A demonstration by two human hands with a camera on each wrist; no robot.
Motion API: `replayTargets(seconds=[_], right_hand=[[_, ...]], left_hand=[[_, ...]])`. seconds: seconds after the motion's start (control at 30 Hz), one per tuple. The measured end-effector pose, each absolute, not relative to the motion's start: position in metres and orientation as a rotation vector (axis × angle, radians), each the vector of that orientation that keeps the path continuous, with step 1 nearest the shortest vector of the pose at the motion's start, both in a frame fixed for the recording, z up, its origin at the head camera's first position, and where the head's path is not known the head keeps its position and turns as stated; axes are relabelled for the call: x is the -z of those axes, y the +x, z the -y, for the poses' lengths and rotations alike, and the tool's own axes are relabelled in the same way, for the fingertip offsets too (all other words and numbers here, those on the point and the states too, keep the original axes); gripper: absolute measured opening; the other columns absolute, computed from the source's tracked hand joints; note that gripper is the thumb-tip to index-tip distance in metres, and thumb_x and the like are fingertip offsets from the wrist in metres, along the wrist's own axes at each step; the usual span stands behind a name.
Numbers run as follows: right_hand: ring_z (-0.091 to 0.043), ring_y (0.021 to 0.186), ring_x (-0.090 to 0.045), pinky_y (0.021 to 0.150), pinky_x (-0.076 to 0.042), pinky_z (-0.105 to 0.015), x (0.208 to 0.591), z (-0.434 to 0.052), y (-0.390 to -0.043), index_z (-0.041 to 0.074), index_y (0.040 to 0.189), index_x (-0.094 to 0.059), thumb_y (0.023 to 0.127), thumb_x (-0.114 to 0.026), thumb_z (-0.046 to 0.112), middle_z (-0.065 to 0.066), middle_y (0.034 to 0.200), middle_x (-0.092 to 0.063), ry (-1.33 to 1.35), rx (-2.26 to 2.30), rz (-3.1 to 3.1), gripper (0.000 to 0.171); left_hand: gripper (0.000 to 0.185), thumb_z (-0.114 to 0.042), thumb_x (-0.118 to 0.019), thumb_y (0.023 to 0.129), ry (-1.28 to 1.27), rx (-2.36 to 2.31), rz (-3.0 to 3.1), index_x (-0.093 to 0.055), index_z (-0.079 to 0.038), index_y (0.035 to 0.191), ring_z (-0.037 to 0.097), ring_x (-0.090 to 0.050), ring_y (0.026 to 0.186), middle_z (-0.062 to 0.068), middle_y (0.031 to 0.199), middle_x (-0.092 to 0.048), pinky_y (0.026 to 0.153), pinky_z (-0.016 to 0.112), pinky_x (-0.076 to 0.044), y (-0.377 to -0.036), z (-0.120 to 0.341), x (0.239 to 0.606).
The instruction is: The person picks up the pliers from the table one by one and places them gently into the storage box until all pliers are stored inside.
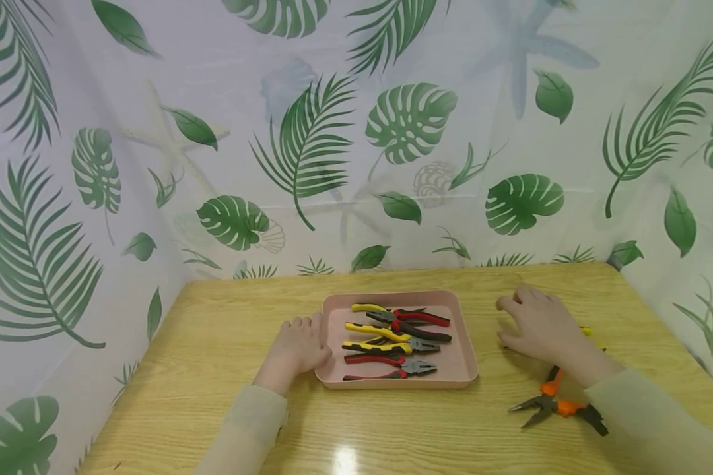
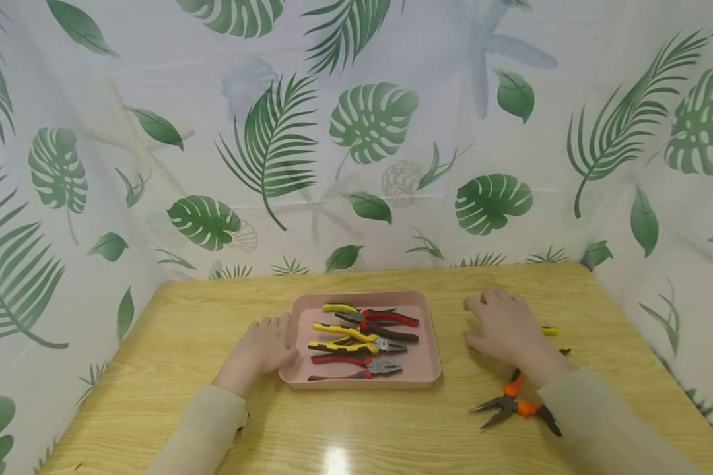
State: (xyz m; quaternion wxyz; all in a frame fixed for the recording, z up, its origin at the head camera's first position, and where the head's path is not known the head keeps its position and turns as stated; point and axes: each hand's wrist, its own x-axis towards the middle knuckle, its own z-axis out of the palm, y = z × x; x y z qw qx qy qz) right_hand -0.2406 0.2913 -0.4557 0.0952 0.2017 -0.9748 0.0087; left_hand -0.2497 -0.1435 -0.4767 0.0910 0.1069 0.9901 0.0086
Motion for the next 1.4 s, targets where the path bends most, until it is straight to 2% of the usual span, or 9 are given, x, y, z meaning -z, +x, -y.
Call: replayTargets(seconds=[0.13,0.4,0.77,1.07,1.4], right_hand=[[-0.03,0.086,-0.06,0.073,-0.05,-0.053,0.457,-0.298,-0.239,0.009,0.119,-0.07,0.087,-0.082,0.036,-0.011,0.098,-0.062,0.6,-0.009,2.882,0.042],[-0.034,0.088,-0.062,0.076,-0.051,-0.058,0.462,-0.307,-0.236,0.011,0.117,-0.07,0.087,-0.082,0.038,-0.012,0.099,-0.063,0.599,-0.022,2.898,0.043],[-0.028,0.083,-0.06,0.071,-0.05,-0.053,0.468,-0.312,-0.232,0.011,0.116,-0.071,0.089,-0.079,0.039,-0.009,0.096,-0.062,0.596,-0.02,2.879,0.039],[-0.026,0.079,-0.056,0.068,-0.048,-0.05,0.471,-0.319,-0.229,0.011,0.115,-0.07,0.083,-0.085,0.051,-0.008,0.095,-0.06,0.589,-0.019,2.911,0.053],[-0.028,0.085,-0.056,0.07,-0.047,-0.052,0.476,-0.331,-0.225,0.011,0.118,-0.07,0.08,-0.086,0.043,-0.011,0.099,-0.06,0.573,-0.018,2.939,0.052]], left_hand=[[0.062,-0.039,-0.059,0.097,0.316,-0.031,-2.944,-0.046,-0.001,0.144,0.035,-0.058,0.125,0.02,0.137,-0.062,0.112,0.054,-0.044,-0.25,0.143,0.477],[0.064,-0.039,-0.057,0.097,0.307,-0.026,-2.931,-0.045,-0.001,0.147,0.036,-0.057,0.128,0.02,0.14,-0.061,0.115,0.054,-0.043,-0.25,0.144,0.475],[0.062,-0.038,-0.058,0.096,0.316,-0.03,-2.953,-0.046,-0.001,0.145,0.034,-0.058,0.122,0.019,0.135,-0.063,0.111,0.053,-0.045,-0.25,0.144,0.478],[0.063,-0.038,-0.057,0.096,0.307,-0.034,-2.937,-0.045,-0.001,0.146,0.035,-0.058,0.124,0.019,0.137,-0.062,0.111,0.053,-0.044,-0.25,0.144,0.476],[0.066,-0.038,-0.056,0.096,0.302,-0.063,-2.934,-0.044,0.0,0.149,0.037,-0.057,0.128,0.021,0.141,-0.061,0.114,0.055,-0.043,-0.249,0.144,0.476]])
